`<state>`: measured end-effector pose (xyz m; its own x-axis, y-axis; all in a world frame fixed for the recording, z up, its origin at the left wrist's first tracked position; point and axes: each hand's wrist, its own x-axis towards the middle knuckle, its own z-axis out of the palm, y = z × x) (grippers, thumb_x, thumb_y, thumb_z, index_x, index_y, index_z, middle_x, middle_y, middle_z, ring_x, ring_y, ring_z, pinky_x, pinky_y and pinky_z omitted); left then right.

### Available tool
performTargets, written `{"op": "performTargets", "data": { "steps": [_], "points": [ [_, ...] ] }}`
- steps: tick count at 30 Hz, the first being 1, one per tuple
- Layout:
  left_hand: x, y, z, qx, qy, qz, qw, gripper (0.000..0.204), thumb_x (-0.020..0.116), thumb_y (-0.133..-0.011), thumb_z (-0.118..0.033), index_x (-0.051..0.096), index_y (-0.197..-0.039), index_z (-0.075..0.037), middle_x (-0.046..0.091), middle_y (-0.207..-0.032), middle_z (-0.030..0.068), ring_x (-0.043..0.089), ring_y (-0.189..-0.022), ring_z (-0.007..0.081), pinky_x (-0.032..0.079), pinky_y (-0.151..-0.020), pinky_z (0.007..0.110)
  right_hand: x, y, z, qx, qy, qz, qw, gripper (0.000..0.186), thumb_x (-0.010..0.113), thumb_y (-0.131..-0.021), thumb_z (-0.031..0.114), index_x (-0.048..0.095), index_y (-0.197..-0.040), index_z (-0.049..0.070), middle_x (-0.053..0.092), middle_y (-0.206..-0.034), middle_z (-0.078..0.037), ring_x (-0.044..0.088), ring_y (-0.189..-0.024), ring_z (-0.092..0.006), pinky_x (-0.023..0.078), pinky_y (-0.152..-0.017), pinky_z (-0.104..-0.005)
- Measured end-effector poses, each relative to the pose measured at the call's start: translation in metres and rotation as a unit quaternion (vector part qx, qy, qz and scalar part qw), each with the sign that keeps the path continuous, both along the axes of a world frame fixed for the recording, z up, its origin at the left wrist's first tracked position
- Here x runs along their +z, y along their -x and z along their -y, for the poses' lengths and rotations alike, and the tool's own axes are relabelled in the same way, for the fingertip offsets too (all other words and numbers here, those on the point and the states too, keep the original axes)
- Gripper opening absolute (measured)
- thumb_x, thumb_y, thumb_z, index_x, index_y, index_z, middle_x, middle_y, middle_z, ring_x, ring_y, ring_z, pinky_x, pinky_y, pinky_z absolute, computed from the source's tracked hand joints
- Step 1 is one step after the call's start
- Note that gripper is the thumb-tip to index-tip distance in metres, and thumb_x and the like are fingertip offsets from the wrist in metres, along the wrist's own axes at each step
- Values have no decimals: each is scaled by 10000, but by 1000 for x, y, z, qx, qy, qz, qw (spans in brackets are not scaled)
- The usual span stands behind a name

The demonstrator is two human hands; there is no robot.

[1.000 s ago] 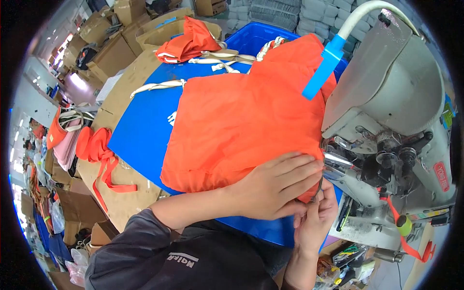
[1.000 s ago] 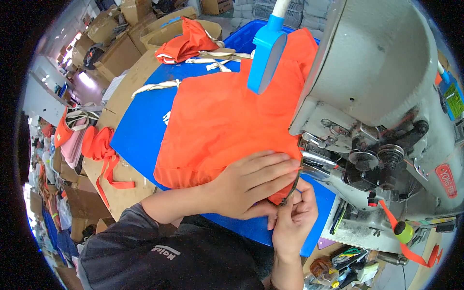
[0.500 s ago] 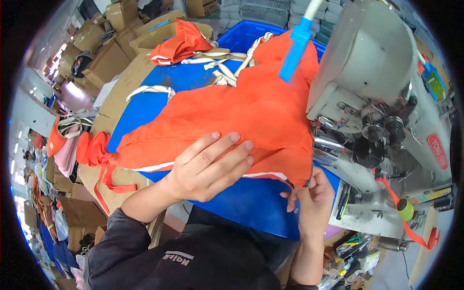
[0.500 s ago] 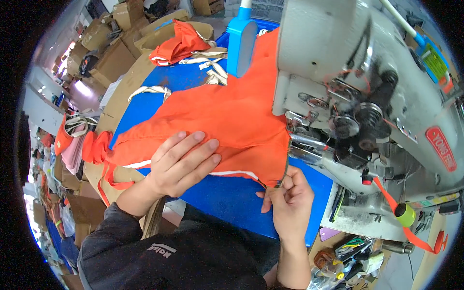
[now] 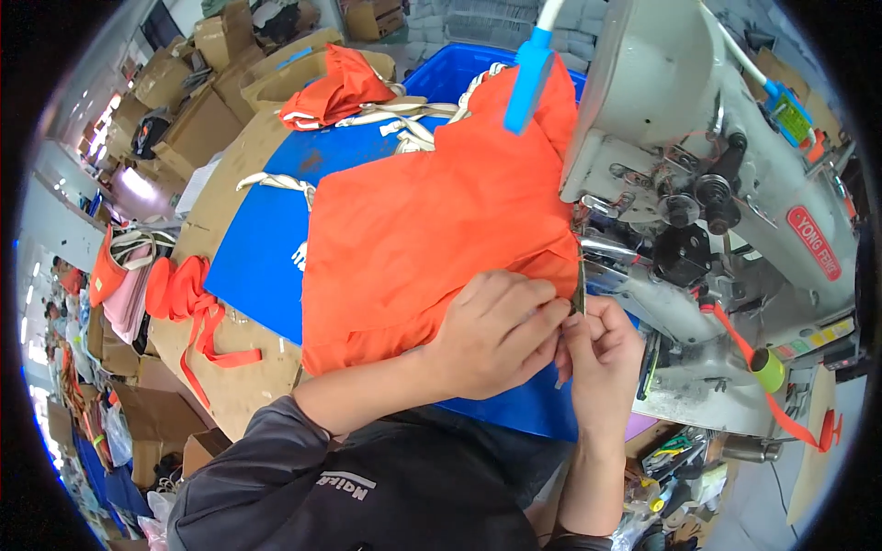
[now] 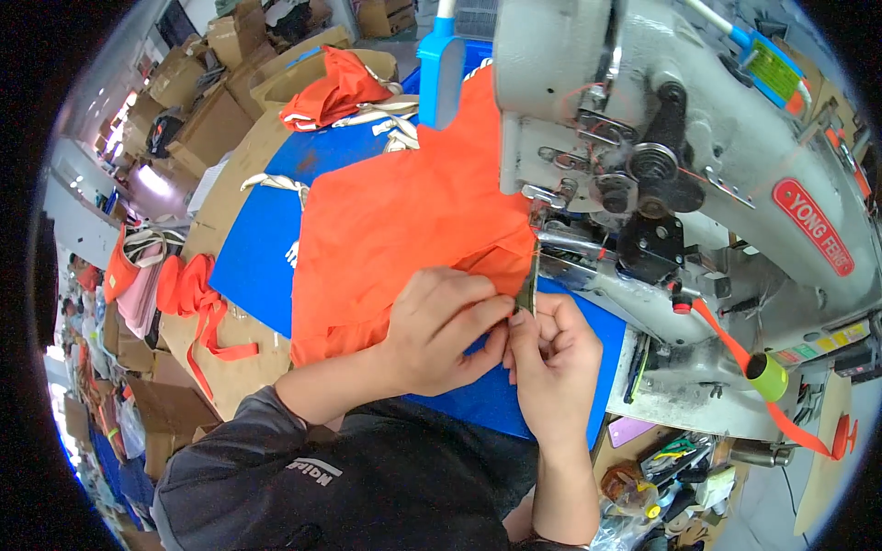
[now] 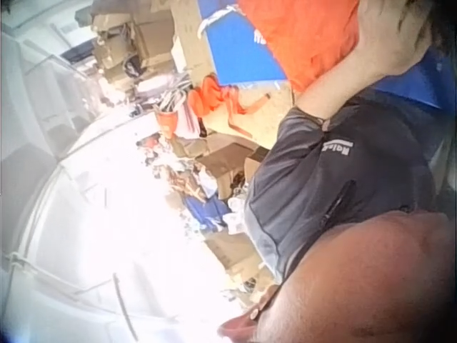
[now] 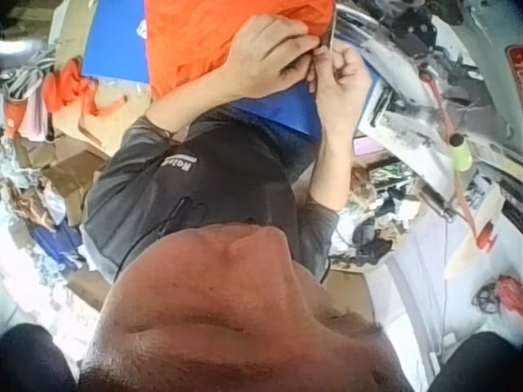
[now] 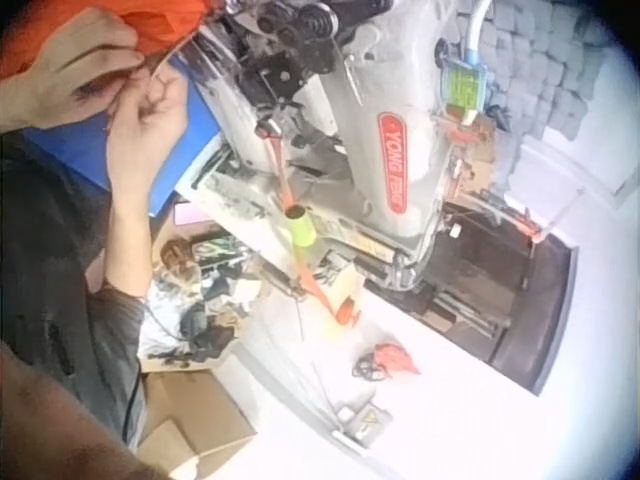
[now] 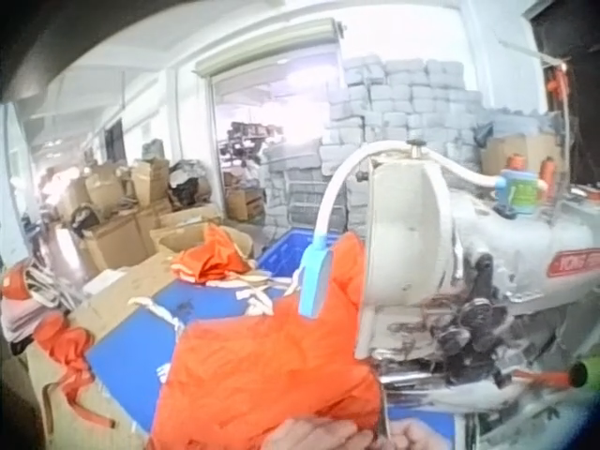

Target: Sewing and assembling orange fabric components using an industrial sewing machine in a workshop.

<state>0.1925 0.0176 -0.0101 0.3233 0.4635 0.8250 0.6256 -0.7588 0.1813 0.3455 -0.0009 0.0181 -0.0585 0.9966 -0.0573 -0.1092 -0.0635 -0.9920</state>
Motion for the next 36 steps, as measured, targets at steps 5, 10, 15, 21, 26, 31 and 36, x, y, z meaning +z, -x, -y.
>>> {"op": "performTargets", "data": {
  "steps": [5,10,15,21,26,31,36],
  "points": [
    [-12,-7,8,35,26,83,996,440,788,-630,-58,620,-1037,-37,576,-1039,120,573,-928,303,477,-781,398,-18,-4,-9,-59,-137,132,980,34,617,-898,-15,646,-914,-24,565,-667,11,427,-563,-49,391,-548,-204],
    [-54,-13,24,212,27,-18,977,737,827,-606,-95,511,-1267,-16,479,-1354,225,511,-1174,409,424,-962,504,-3,-3,-5,-58,-123,178,975,51,619,-867,-46,649,-906,-33,590,-696,-25,481,-591,-63,424,-565,-216],
    [-35,62,1,152,-49,-135,978,382,644,-728,-68,650,-1108,-25,650,-1200,130,620,-1071,274,455,-884,413,-19,0,-3,-16,-32,99,994,71,611,-882,-46,622,-952,-39,616,-727,-33,551,-623,-72,458,-579,-217],
    [-2,96,-26,70,-172,-208,960,288,648,-807,-135,676,-1090,-87,641,-1080,53,600,-979,200,494,-849,337,-42,14,4,-77,-81,-18,994,279,662,-876,-38,539,-1125,-11,585,-901,-33,587,-768,-73,499,-666,-212],
    [-13,99,-21,24,-167,-174,970,301,672,-766,-89,653,-1061,-29,627,-992,116,596,-894,257,519,-768,405,-31,23,-4,34,-93,-31,995,326,639,-890,-51,573,-1204,6,502,-1153,-64,554,-1027,-123,544,-825,-253],
    [-5,92,-25,17,-216,-140,966,292,667,-794,-127,643,-1085,-129,617,-1006,33,582,-899,192,497,-818,350,-31,13,-8,133,-55,-97,985,322,612,-891,-85,607,-1209,-29,501,-1295,-90,595,-1082,-175,546,-871,-281],
    [-3,98,-25,25,-218,-214,952,220,648,-761,-109,673,-980,-102,622,-935,29,600,-846,182,502,-809,344,-47,7,-6,149,-57,-159,974,282,607,-874,-117,635,-1150,-60,518,-1303,-127,634,-1021,-180,550,-901,-357]
  ]
}}
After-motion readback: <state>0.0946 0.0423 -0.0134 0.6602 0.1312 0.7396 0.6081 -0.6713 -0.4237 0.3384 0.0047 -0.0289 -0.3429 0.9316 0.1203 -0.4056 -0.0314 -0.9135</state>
